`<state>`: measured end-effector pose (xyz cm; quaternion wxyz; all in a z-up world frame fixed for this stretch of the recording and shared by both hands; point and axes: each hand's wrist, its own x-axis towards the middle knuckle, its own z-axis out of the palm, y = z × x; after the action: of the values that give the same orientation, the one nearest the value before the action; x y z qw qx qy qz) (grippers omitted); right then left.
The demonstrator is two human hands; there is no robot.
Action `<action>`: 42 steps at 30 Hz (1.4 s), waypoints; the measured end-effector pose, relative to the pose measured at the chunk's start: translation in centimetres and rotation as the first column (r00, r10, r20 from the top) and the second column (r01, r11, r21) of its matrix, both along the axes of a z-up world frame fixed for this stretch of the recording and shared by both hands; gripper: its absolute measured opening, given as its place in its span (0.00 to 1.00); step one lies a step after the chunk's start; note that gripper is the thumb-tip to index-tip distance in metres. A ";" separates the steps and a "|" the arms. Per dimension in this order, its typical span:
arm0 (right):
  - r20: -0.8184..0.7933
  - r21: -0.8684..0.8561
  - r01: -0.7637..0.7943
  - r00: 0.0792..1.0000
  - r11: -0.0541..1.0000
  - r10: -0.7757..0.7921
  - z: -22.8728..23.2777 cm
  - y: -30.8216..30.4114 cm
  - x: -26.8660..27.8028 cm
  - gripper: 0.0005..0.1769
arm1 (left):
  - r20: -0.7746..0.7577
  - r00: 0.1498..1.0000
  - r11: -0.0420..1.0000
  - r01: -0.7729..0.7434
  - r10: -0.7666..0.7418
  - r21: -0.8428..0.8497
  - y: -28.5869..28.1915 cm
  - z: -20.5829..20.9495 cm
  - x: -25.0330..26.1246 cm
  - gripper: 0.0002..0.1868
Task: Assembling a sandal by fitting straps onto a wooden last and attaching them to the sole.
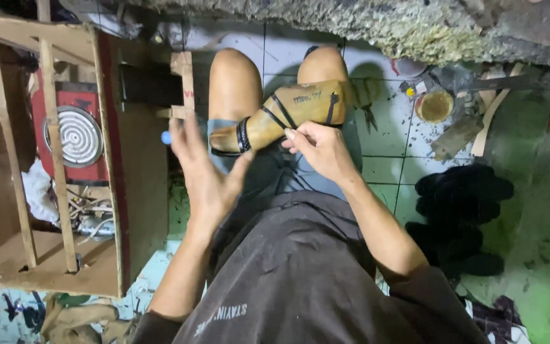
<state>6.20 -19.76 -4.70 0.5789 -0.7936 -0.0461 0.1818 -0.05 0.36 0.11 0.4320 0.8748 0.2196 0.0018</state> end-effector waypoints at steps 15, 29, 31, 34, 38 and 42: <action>-0.059 -0.107 0.135 0.988 0.985 -0.142 -3.0 -1.3 -1.2 0.08 | -0.226 0.675 0.605 0.734 -0.703 0.309 0.3 -8.4 9.5 0.55; 0.165 -0.066 0.086 0.984 0.994 -0.074 -3.0 -1.6 -1.0 0.11 | 0.152 0.620 0.578 0.575 -0.770 0.579 -1.0 -7.7 8.0 0.22; 0.183 -0.062 0.087 0.980 0.994 -0.075 -3.7 -1.8 -1.2 0.10 | 0.157 0.626 0.586 0.572 -0.764 0.575 -1.0 -7.8 8.1 0.21; 0.246 -0.062 0.091 0.966 0.994 -0.074 -4.8 -1.8 -0.9 0.08 | 0.222 0.601 0.604 0.565 -0.768 0.563 -0.7 -7.4 8.9 0.16; 0.328 -0.123 0.121 0.942 0.985 -0.075 -5.1 -1.6 -0.7 0.07 | 0.311 0.533 0.611 0.602 -0.787 0.514 -0.6 -6.9 9.4 0.11; 0.247 -0.093 0.105 0.966 0.990 -0.079 -5.5 -1.5 -0.5 0.08 | 0.322 0.552 0.636 0.606 -0.769 0.479 -0.9 -6.4 9.3 0.10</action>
<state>5.69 -21.27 -10.25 0.5342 -0.8404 -0.0699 0.0586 9.26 -0.50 -6.28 0.2935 0.9131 -0.2683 0.0906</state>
